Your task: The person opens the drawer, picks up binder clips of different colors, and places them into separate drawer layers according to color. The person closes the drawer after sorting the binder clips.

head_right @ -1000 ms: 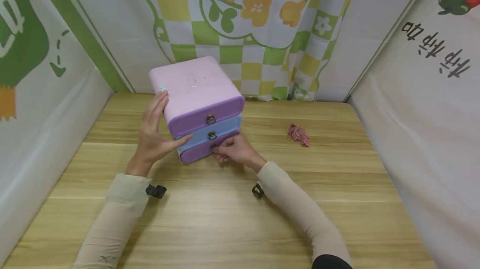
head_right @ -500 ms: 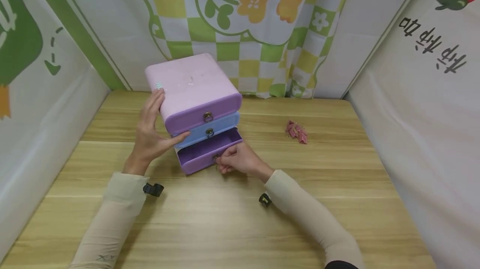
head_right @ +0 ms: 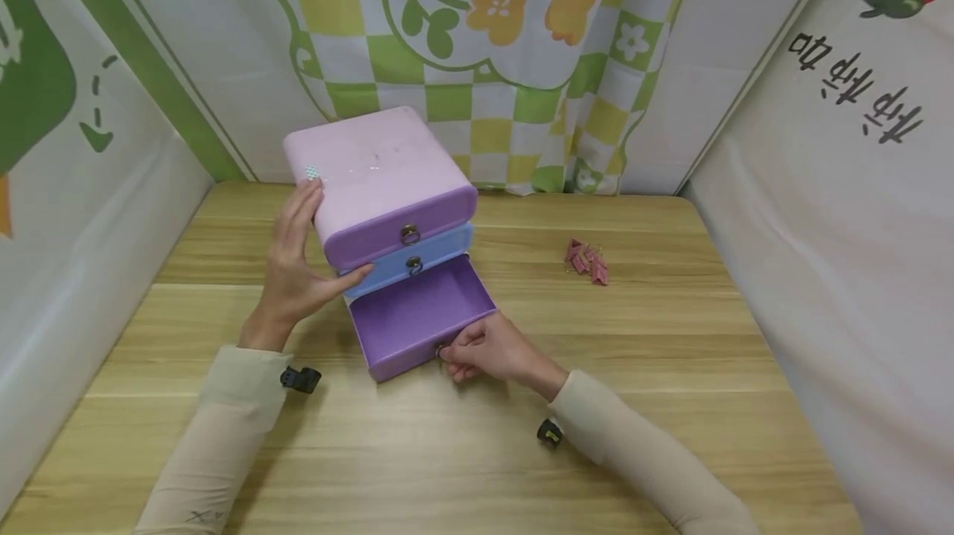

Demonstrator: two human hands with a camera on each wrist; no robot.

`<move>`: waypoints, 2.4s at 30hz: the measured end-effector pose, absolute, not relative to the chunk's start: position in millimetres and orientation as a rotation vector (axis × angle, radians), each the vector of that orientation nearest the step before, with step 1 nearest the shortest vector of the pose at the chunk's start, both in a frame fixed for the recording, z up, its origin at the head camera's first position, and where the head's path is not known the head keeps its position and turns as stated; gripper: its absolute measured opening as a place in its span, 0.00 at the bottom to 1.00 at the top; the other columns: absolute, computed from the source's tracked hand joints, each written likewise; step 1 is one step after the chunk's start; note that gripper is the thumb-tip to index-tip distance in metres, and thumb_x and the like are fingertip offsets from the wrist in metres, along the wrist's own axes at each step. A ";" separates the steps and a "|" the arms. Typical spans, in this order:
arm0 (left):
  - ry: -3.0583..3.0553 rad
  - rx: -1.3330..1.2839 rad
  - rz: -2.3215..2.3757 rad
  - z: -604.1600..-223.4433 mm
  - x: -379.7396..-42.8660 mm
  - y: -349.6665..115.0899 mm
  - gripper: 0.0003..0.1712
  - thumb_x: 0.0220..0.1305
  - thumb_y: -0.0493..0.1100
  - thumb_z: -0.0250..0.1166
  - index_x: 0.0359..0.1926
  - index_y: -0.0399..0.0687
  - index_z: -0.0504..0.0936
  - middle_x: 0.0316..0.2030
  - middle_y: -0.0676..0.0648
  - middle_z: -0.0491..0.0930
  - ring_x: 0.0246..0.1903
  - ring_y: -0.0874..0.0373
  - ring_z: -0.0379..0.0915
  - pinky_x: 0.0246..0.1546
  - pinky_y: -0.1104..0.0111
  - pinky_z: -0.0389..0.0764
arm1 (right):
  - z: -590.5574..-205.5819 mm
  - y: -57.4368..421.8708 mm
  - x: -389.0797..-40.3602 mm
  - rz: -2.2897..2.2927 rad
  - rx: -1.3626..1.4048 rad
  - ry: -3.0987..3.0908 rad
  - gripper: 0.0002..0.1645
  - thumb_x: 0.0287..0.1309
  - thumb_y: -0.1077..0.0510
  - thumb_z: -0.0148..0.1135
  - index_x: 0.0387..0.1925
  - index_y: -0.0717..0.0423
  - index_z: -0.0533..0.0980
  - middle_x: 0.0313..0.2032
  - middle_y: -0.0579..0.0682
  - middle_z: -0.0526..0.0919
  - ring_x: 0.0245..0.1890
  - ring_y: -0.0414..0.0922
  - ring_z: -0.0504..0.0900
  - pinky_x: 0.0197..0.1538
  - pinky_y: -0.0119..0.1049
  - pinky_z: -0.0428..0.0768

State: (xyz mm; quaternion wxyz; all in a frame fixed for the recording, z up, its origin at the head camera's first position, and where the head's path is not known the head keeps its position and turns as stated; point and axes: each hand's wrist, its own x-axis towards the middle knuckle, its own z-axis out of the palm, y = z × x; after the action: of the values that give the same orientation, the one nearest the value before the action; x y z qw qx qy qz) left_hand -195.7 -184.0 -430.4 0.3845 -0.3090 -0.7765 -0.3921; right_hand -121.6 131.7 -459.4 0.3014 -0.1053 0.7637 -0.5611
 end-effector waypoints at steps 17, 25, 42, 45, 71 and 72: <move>-1.898 -0.741 -1.086 -424.6 -195.6 -180.5 0.47 0.70 0.66 0.53 0.72 0.32 0.70 0.74 0.34 0.71 0.78 0.41 0.61 0.83 0.46 0.59 | -458.9 175.0 -129.1 -1.392 -0.351 2.063 0.12 0.68 0.66 0.65 0.46 0.73 0.85 0.39 0.65 0.92 0.35 0.47 0.94 0.45 0.42 0.93; -1.753 -0.723 -1.211 -415.6 -205.6 -170.7 0.40 0.75 0.62 0.47 0.66 0.32 0.78 0.67 0.34 0.79 0.74 0.40 0.69 0.81 0.48 0.63 | -419.8 226.1 -156.8 -1.134 -0.391 2.455 0.15 0.69 0.58 0.67 0.47 0.67 0.87 0.40 0.61 0.93 0.40 0.53 0.94 0.46 0.42 0.93; -1.726 -0.720 -1.239 -415.7 -211.3 -175.1 0.31 0.65 0.51 0.53 0.59 0.34 0.84 0.61 0.36 0.84 0.68 0.39 0.75 0.78 0.49 0.70 | -390.4 274.8 -218.6 -0.526 -0.040 2.967 0.22 0.73 0.50 0.59 0.35 0.65 0.88 0.25 0.56 0.90 0.27 0.49 0.85 0.39 0.45 0.84; -1.730 -0.737 -1.238 -414.8 -211.6 -175.4 0.31 0.66 0.50 0.53 0.59 0.33 0.84 0.61 0.36 0.84 0.68 0.39 0.75 0.78 0.49 0.69 | -397.0 276.0 -226.0 -0.446 -0.009 2.992 0.25 0.71 0.50 0.60 0.23 0.63 0.86 0.17 0.54 0.87 0.19 0.47 0.80 0.27 0.37 0.77; -1.728 -0.750 -1.269 -416.8 -211.5 -175.9 0.30 0.68 0.51 0.53 0.60 0.35 0.84 0.62 0.36 0.83 0.70 0.40 0.73 0.78 0.48 0.68 | -410.4 297.5 -239.5 -0.310 -0.108 2.945 0.13 0.60 0.66 0.59 0.21 0.65 0.83 0.26 0.61 0.89 0.27 0.52 0.83 0.32 0.45 0.85; -1.728 -0.750 -1.271 -416.9 -211.3 -176.3 0.30 0.68 0.51 0.53 0.60 0.35 0.84 0.62 0.36 0.83 0.70 0.40 0.73 0.78 0.48 0.68 | -410.1 299.4 -239.9 -0.317 -0.136 2.940 0.12 0.58 0.66 0.60 0.24 0.66 0.85 0.29 0.62 0.90 0.29 0.53 0.84 0.36 0.48 0.87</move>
State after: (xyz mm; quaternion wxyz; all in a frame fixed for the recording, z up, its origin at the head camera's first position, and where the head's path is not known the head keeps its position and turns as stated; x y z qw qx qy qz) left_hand -211.3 -176.3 -416.9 0.4212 -0.2993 -0.6897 -0.5073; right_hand -239.9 299.4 -410.1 0.0904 -0.0459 0.9891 -0.1068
